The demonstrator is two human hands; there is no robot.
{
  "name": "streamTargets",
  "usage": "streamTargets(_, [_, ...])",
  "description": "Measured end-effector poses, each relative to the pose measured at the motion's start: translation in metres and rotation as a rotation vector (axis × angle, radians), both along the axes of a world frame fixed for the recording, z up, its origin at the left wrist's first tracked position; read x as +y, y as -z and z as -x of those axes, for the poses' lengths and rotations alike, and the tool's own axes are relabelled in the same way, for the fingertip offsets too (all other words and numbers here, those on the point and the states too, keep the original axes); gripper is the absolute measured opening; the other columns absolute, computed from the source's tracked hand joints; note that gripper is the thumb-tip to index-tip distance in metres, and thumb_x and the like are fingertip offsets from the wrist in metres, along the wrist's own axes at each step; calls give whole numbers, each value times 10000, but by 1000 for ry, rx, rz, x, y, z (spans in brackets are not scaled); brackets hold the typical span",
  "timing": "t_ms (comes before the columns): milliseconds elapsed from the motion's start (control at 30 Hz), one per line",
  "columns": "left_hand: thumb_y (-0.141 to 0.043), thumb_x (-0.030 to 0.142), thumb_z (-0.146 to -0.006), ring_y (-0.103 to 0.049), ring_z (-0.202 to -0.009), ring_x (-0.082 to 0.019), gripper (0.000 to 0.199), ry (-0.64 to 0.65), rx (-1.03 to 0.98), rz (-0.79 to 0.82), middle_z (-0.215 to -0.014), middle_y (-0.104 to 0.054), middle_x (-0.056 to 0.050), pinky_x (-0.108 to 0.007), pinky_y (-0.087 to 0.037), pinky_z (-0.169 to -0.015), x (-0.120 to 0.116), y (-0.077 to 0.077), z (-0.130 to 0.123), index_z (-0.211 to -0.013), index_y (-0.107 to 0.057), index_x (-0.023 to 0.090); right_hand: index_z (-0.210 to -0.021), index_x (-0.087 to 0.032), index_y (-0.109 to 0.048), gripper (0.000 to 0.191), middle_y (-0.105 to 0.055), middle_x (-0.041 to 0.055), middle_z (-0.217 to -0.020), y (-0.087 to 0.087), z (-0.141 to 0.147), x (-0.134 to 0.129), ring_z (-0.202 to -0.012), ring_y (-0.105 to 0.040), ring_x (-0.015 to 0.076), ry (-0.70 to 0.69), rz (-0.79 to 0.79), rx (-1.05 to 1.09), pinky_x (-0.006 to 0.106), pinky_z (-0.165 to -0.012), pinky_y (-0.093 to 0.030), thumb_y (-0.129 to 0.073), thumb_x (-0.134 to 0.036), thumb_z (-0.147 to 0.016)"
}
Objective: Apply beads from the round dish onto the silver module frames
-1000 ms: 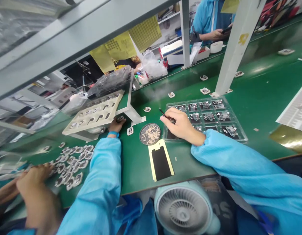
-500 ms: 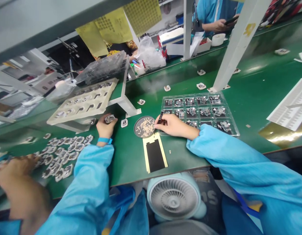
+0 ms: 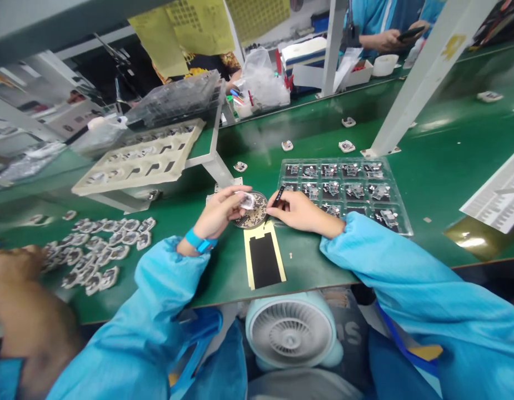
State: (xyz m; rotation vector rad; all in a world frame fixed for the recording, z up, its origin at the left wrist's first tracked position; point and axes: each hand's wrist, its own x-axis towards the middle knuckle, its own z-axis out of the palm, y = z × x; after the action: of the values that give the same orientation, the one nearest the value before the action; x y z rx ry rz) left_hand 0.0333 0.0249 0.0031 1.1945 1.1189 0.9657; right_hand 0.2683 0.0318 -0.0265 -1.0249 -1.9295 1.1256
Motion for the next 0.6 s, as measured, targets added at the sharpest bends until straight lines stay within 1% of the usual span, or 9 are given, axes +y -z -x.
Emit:
streamTargets(100, [-755, 429, -837, -531, -565, -73, 416, -19, -5, -22, -737, -616, -14, -153, -369, -471, -1, 6, -8, -1159, -696, 171, -987, -155, -707, 322, -682, 34, -888, 1, 0, 0, -688, -545, 69, -11, 0, -16, 218, -669, -461, -648, -457, -891])
streamTargets(200, [-781, 426, -814, -539, -546, -73, 425, -59, 12, 11, -729, -631, -10, -163, -407, -494, -9, 12, -4, -1121, -672, 153, -984, -156, -707, 310, -683, 32, -885, 0, 2, -1, -677, -540, 66, -10, -7, -30, 217, -660, -458, -647, -447, -893])
streamTargets(300, [-780, 404, -813, -551, -544, -77, 407, -45, 36, 17, -758, -659, -22, -179, -432, -505, -16, 11, 2, -1122, -689, 156, -961, -153, -704, 284, -682, 30, -869, -4, 2, -2, -677, -548, 69, -6, -22, -24, 218, -656, -462, -649, -424, -893])
streamTargets(367, [-773, 368, -815, -552, -547, -79, 371, -14, 43, 3, -784, -678, -32, -195, -453, -516, -18, 9, 2, -1117, -713, 160, -946, -152, -698, 266, -685, 33, -874, -9, 0, -3, -703, -572, 80, -5, -39, -1, 227, -673, -479, -659, -409, -889])
streamTargets(467, [-745, 318, -831, -555, -552, -87, 343, 34, 62, -27, -823, -703, -47, -214, -470, -515, -22, 8, -2, -1135, -722, 161, -923, -154, -683, 252, -692, 47, -909, -22, -6, -6, -790, -625, 113, 10, -100, 65, 260, -741, -522, -678, -403, -883])
streamTargets(533, [-723, 287, -841, -566, -548, -98, 376, 44, 76, -47, -822, -705, -45, -214, -465, -494, -24, 10, -5, -1195, -687, 167, -916, -159, -674, 242, -692, 56, -917, -30, -10, -9, -843, -647, 135, 37, -145, 123, 284, -789, -546, -683, -399, -885])
streamTargets(600, [-705, 268, -853, -578, -550, -105, 364, 32, 97, -72, -799, -694, -36, -208, -459, -483, -27, 16, -7, -1200, -653, 173, -921, -167, -671, 219, -690, 58, -920, -33, -11, -11, -871, -657, 145, 69, -195, 170, 301, -821, -561, -682, -384, -890])
